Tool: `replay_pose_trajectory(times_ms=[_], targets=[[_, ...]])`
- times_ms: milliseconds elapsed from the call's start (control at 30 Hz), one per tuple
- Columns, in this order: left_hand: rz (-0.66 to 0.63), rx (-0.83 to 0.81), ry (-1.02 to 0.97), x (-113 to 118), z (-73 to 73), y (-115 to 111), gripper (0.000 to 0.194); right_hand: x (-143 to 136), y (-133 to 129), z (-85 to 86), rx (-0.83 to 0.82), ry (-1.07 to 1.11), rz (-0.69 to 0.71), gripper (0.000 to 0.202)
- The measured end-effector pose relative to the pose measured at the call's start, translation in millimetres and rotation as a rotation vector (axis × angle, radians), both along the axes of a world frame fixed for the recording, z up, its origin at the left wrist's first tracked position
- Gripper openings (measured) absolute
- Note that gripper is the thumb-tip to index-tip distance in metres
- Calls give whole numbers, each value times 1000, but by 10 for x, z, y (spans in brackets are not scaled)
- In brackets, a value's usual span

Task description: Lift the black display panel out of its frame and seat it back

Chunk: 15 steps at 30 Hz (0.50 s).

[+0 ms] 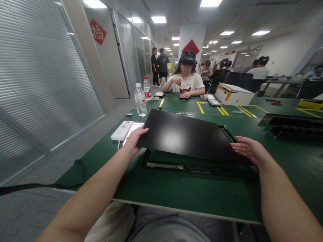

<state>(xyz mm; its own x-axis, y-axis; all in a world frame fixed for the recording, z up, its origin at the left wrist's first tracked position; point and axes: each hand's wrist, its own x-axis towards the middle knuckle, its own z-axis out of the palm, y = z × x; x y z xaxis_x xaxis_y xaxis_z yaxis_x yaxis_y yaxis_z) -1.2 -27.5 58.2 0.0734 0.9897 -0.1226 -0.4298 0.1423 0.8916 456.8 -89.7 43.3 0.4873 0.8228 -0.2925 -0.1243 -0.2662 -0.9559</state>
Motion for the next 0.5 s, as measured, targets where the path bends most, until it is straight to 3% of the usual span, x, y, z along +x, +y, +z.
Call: replay_pose_trajectory(times_ms=[233,500], targets=[[-14,-16,31,53,-116,-14,26,-60,-26,34,12,-143,-156,8],[-74,-16,77,105,-252,-5,34,13,17,-73,15,-256,-204,12]])
